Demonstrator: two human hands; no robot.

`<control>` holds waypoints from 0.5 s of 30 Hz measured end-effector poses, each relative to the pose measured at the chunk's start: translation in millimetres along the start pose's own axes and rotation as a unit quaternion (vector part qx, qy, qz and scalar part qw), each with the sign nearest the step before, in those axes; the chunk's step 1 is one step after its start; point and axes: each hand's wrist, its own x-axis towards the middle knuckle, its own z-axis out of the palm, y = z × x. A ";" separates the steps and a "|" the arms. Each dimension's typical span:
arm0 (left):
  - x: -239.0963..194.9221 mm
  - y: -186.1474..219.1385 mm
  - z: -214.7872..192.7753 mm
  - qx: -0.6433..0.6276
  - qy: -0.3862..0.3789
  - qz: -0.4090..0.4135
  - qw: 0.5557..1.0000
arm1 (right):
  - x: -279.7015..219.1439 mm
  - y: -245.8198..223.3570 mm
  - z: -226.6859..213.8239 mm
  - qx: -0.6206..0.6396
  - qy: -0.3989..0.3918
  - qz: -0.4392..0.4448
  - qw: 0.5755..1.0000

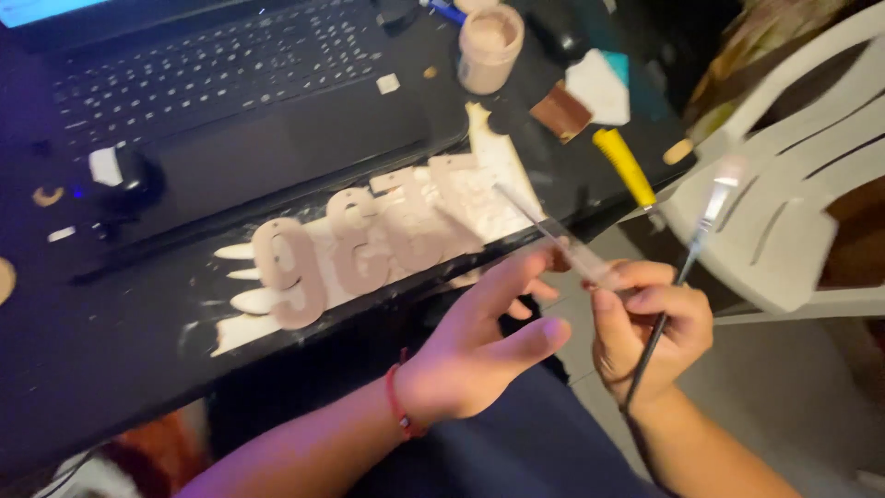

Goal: Painting laser-cut wooden numbers with beige paint using a paintbrush at a desk.

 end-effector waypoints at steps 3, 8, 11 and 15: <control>-1.7 8.3 2.8 0.042 0.024 0.057 0.997 | 22.6 -20.5 12.0 0.144 0.120 0.118 0.975; -13.0 29.5 2.6 0.120 0.024 0.076 0.990 | 25.6 -34.7 6.6 0.335 0.153 0.295 0.882; -17.0 36.3 1.3 0.133 0.006 0.073 0.988 | 23.4 -37.4 6.4 0.350 0.147 0.319 0.868; -17.2 35.2 -1.7 0.159 -0.001 0.075 0.984 | 25.9 -25.3 8.4 0.346 0.150 0.288 0.880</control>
